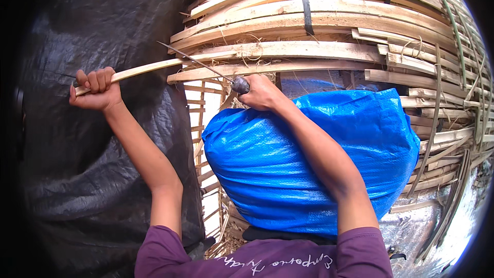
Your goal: The person takes a bamboo strip from a pile, shaves it along its length using a knife, and sets down the knife and strip.
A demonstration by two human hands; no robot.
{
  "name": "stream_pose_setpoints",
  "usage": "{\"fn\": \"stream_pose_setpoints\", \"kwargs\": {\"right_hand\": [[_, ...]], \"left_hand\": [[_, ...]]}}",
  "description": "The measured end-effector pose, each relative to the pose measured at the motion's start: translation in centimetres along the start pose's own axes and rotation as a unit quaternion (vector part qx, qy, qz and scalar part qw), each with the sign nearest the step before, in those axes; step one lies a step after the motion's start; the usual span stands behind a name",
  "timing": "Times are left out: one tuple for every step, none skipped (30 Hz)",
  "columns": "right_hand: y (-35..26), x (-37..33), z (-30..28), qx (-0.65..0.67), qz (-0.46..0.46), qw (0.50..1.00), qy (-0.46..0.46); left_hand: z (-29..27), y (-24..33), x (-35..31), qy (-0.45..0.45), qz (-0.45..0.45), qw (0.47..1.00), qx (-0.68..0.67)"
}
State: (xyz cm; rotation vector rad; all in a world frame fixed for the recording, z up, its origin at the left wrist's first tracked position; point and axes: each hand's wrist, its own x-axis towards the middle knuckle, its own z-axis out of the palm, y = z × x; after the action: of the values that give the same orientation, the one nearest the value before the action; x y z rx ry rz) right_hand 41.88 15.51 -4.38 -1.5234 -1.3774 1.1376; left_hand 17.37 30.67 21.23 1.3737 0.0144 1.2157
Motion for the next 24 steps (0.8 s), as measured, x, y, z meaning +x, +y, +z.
{"fn": "stream_pose_setpoints", "kwargs": {"right_hand": [[0.5, 0.2, 0.2, 0.005, -0.001, 1.0, 0.01], [0.9, 0.1, 0.2, 0.024, 0.028, 0.999, 0.011], [2.2, 0.4, 1.0, 0.032, 0.055, 0.998, 0.02], [3.9, 0.8, 1.4, 0.037, 0.081, 0.995, 0.035], [4.6, 0.7, 1.3, 0.037, 0.08, 0.995, 0.035], [5.4, 0.5, 1.1, 0.014, 0.113, 0.992, 0.05], [6.1, 0.4, 1.1, -0.01, 0.149, 0.986, 0.068], [6.6, 0.6, 1.2, -0.01, 0.15, 0.986, 0.073], [7.1, 0.9, 1.3, -0.023, 0.15, 0.985, 0.079], [6.3, 0.9, 1.3, -0.036, 0.148, 0.985, 0.082], [5.7, 0.5, 1.1, -0.051, 0.15, 0.984, 0.081], [5.1, 0.3, 0.9, -0.051, 0.15, 0.984, 0.083], [4.3, 0.1, 0.6, -0.029, 0.114, 0.99, 0.072], [3.6, -0.1, 0.5, -0.007, 0.078, 0.995, 0.061], [2.7, 0.2, 0.3, -0.025, 0.048, 0.998, 0.042], [1.6, 0.2, 0.1, -0.025, 0.047, 0.998, 0.042], [0.6, 0.2, -0.1, 0.009, -0.008, 0.999, 0.039], [-0.3, 0.2, -0.4, 0.043, -0.063, 0.996, 0.035], [-1.7, -0.3, -0.6, 0.036, -0.075, 0.996, 0.041], [-1.5, -0.1, -0.5, 0.039, -0.074, 0.996, 0.04], [-1.3, 0.2, -0.3, 0.032, -0.065, 0.996, 0.047], [-0.8, 0.3, -0.2, 0.026, -0.055, 0.997, 0.051], [1.6, 0.9, 0.4, 0.029, -0.01, 0.997, 0.07], [3.8, 1.0, 0.4, 0.028, -0.009, 0.997, 0.073]], "left_hand": [[-0.3, -0.2, 0.3, -0.061, -0.021, 0.997, -0.046], [-0.4, 0.0, 0.5, -0.12, -0.041, 0.988, -0.088], [-0.5, 0.2, 0.6, -0.131, -0.049, 0.986, -0.091], [-0.5, 0.1, 0.9, -0.134, -0.048, 0.986, -0.092], [-0.6, 0.0, 0.9, -0.138, -0.05, 0.985, -0.095], [-0.7, -0.1, 1.0, -0.143, -0.053, 0.983, -0.1], [-0.5, -0.3, 1.0, -0.146, -0.053, 0.983, -0.102], [-0.3, -0.4, 1.0, -0.153, -0.054, 0.981, -0.109], [0.0, -0.7, 1.0, -0.16, -0.055, 0.979, -0.115], [0.4, -0.8, 1.1, -0.162, -0.055, 0.979, -0.115], [0.8, -1.0, 1.1, -0.167, -0.058, 0.977, -0.117], [1.1, -1.1, 1.2, -0.172, -0.061, 0.976, -0.119], [1.6, -1.2, 1.3, -0.174, -0.061, 0.976, -0.12], [2.0, -1.2, 1.3, -0.187, -0.062, 0.973, -0.122], [2.3, -1.2, 1.3, -0.199, -0.063, 0.97, -0.123], [2.7, -1.3, 1.3, -0.199, -0.063, 0.97, -0.123], [2.9, -1.7, 1.3, -0.252, -0.087, 0.949, -0.169], [3.1, -2.1, 1.2, -0.302, -0.112, 0.922, -0.213], [3.3, -2.5, 0.9, -0.331, -0.115, 0.902, -0.25], [3.4, -2.6, 0.9, -0.331, -0.117, 0.903, -0.249], [3.5, -2.6, 0.9, -0.348, -0.115, 0.892, -0.266], [3.6, -2.5, 0.8, -0.363, -0.114, 0.881, -0.282], [3.8, -2.6, 0.9, -0.364, -0.11, 0.879, -0.286], [3.9, -2.9, 1.0, -0.366, -0.109, 0.878, -0.289]]}}
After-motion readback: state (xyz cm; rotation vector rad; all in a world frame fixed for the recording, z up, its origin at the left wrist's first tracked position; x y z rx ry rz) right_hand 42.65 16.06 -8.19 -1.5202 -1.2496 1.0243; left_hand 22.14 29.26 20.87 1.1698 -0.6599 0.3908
